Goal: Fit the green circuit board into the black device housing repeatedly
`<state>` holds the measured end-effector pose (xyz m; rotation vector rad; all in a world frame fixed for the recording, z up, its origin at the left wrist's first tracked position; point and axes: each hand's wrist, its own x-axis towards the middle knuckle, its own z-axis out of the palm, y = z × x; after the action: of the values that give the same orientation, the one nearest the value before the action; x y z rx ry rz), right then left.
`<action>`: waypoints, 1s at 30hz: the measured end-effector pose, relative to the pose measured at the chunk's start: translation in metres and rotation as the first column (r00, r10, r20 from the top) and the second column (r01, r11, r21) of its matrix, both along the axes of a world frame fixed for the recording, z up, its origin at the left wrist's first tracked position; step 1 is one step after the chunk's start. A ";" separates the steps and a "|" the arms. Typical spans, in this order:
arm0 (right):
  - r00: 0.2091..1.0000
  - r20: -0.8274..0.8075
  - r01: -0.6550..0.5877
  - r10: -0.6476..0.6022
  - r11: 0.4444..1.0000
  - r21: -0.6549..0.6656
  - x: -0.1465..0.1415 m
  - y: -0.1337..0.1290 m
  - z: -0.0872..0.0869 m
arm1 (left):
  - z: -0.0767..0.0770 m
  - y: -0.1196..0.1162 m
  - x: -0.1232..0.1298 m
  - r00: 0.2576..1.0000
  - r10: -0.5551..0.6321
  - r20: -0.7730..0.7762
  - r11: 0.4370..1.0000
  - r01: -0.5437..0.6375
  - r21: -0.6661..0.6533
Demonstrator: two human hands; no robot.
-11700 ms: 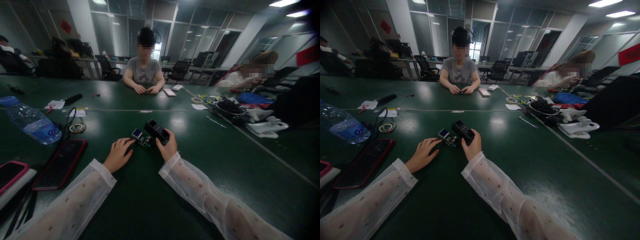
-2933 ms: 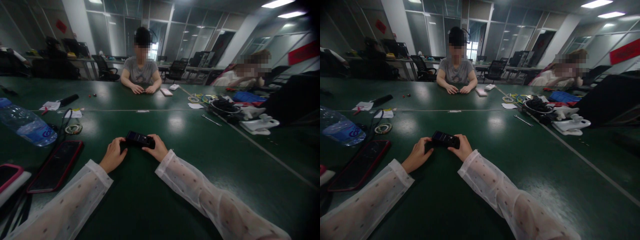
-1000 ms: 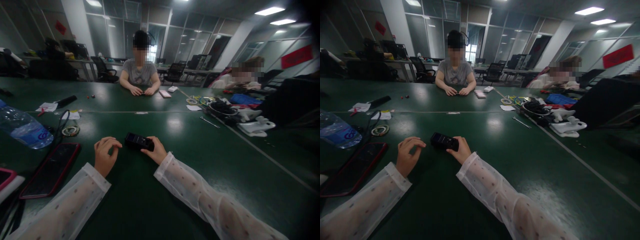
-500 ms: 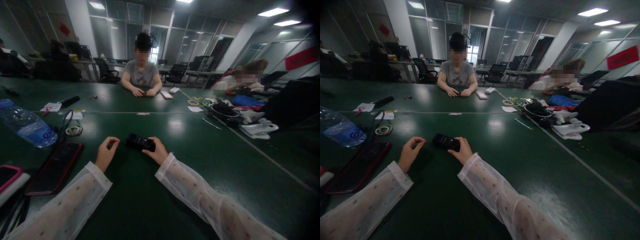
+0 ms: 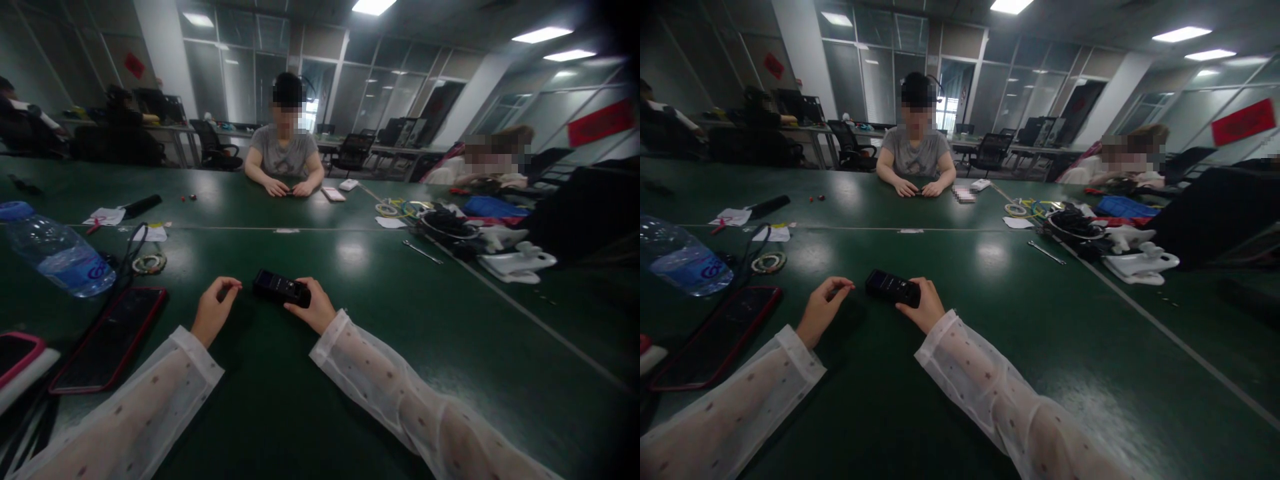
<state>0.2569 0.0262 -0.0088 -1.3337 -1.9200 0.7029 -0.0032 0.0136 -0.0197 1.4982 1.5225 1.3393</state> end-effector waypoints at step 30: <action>0.969 -0.159 -0.184 0.189 0.982 0.042 -0.003 -0.004 0.010 | 0.015 -0.005 0.010 0.917 -0.203 -0.343 0.978 0.206 -0.028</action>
<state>0.2539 0.0217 0.0010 -1.0539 -1.9307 0.8485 0.0071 0.0081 -0.0044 1.9174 1.5124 0.9997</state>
